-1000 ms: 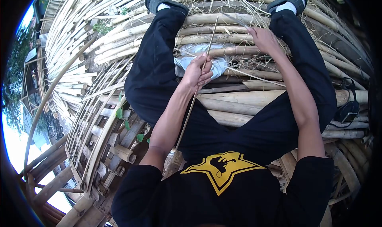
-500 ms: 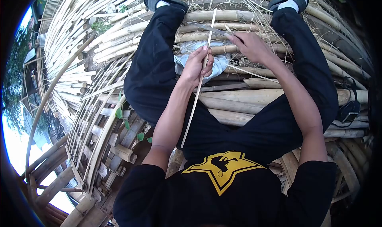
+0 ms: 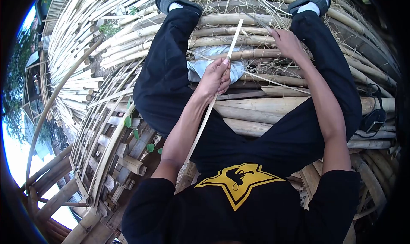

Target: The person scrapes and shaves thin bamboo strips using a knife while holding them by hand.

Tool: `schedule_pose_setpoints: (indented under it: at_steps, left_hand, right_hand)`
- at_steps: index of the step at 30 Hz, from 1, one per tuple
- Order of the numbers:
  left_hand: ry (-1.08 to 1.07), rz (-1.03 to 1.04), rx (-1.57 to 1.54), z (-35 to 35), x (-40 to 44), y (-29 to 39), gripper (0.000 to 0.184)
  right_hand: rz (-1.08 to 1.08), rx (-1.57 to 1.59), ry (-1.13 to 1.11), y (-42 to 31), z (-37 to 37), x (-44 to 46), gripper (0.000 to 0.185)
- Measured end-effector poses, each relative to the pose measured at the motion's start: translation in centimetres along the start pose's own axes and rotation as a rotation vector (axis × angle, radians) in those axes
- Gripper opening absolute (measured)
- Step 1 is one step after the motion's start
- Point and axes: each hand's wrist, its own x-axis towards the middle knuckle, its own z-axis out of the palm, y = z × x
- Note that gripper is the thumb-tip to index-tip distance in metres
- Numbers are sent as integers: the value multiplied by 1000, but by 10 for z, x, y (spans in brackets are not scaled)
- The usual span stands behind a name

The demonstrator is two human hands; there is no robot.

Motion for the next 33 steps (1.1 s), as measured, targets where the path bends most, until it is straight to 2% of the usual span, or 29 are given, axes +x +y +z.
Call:
schedule_pose_setpoints:
  at_steps: [1,4,6,8,9,11,14,21,28,33]
  left_hand:
    - [2,-4,3,-2,-1,1,24]
    - [7,-6,-50,-5,7,7,26]
    - [52,-8,-11,-1,10,9,24]
    - [59,2,23,1,12,7,24]
    - [65,5,62,1,13,7,25]
    - [71,18,64,3,12,7,25]
    - [93,40,105,1,13,7,26]
    - [120,53,143,4,13,8,25]
    - [77,105,106,-2,12,-2,24]
    - [96,56,123,-9,17,-6,24]
  right_hand:
    - [96,-8,32,4,-1,2,53]
    - [146,90,148,-10,-7,-2,58]
    - [150,142,78,-37,-8,-10,56]
    - [-81,202,-106,-66,-10,-23,51]
    - [-82,201,-106,-73,-6,-27,51]
    - [-237,140,-190,-80,4,-35,47]
    - [-230,163,-254,-83,10,-45,47]
    - [-160,124,-201,-76,6,-43,48]
    - [-215,23,-163,-62,15,-38,48]
    - [-205,-5,-73,-49,19,-26,46]
